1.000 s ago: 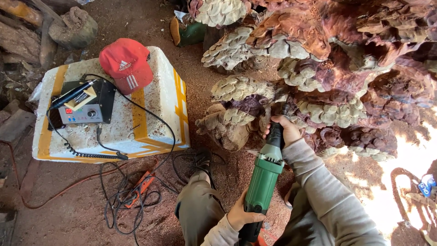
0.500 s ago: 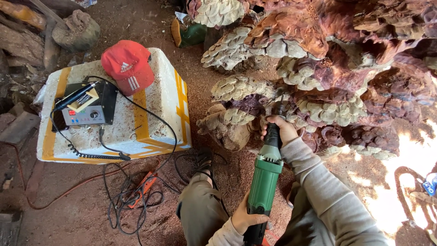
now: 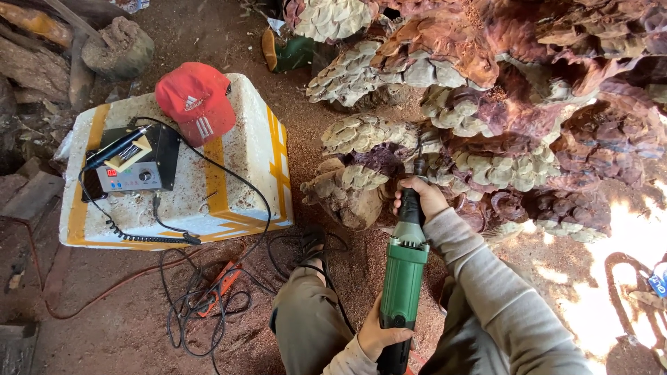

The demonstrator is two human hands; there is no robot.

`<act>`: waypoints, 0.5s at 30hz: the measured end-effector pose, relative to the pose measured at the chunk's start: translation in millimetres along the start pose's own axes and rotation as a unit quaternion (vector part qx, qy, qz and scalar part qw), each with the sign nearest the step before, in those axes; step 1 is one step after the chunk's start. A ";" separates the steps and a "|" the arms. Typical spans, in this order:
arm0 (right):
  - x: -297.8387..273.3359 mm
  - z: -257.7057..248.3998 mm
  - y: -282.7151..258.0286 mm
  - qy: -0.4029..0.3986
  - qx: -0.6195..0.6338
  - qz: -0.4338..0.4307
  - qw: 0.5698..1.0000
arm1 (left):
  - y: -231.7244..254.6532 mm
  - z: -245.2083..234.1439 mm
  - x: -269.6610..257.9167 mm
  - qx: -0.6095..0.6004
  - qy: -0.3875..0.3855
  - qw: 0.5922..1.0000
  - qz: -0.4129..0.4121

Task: Using a handheld power carving tool to refine and clean the surface of a large, intricate wooden root or burl sculpture.

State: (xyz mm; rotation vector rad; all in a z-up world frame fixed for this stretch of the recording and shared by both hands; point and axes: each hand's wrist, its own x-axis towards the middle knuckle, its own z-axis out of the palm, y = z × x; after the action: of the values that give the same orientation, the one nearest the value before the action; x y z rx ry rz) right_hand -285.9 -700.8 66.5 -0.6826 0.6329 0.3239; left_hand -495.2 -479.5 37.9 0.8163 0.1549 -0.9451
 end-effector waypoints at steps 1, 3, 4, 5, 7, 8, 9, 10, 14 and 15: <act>-0.5 1.3 0.0 0.004 -0.001 0.008 1.000 | 1.6 1.8 -1.2 0.019 0.007 1.000 0.002; 0.2 0.3 0.6 -0.003 0.001 0.003 1.000 | -1.7 -2.5 1.5 0.011 0.003 1.000 -0.002; 0.7 0.7 1.4 -0.012 0.003 -0.003 1.000 | -3.2 -4.9 2.4 0.002 0.000 1.000 -0.005; -6.1 1.7 -0.5 -0.012 0.003 -0.002 1.000 | 0.6 -3.0 0.3 0.002 0.001 1.000 -0.004; -19.1 5.6 -3.5 0.025 -0.010 -0.017 0.999 | 8.7 0.2 -4.6 -0.028 0.020 0.998 -0.044; -21.0 3.6 -5.9 0.025 -0.011 -0.016 1.000 | 7.3 -5.2 -2.7 -0.029 0.021 0.998 -0.043; -23.0 1.7 -8.1 0.001 0.003 -0.023 1.000 | 5.8 -10.8 -1.1 -0.015 0.011 0.999 -0.043; -24.9 -0.5 -11.4 -0.022 0.017 -0.030 0.999 | 4.4 -16.2 1.7 0.000 -0.001 0.999 -0.042; -35.2 -2.4 -14.2 0.010 0.045 -0.069 0.997 | 12.0 -10.0 4.0 0.002 -0.007 0.999 -0.045; -32.6 -5.5 -14.7 -0.018 0.055 -0.071 0.996 | 8.7 -12.7 7.8 0.093 0.025 0.995 -0.029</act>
State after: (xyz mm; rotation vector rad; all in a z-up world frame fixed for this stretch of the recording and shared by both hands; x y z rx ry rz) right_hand -306.4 -717.8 91.0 -0.6101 0.5609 0.1683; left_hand -481.0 -473.2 30.3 1.0125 0.1360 -1.0033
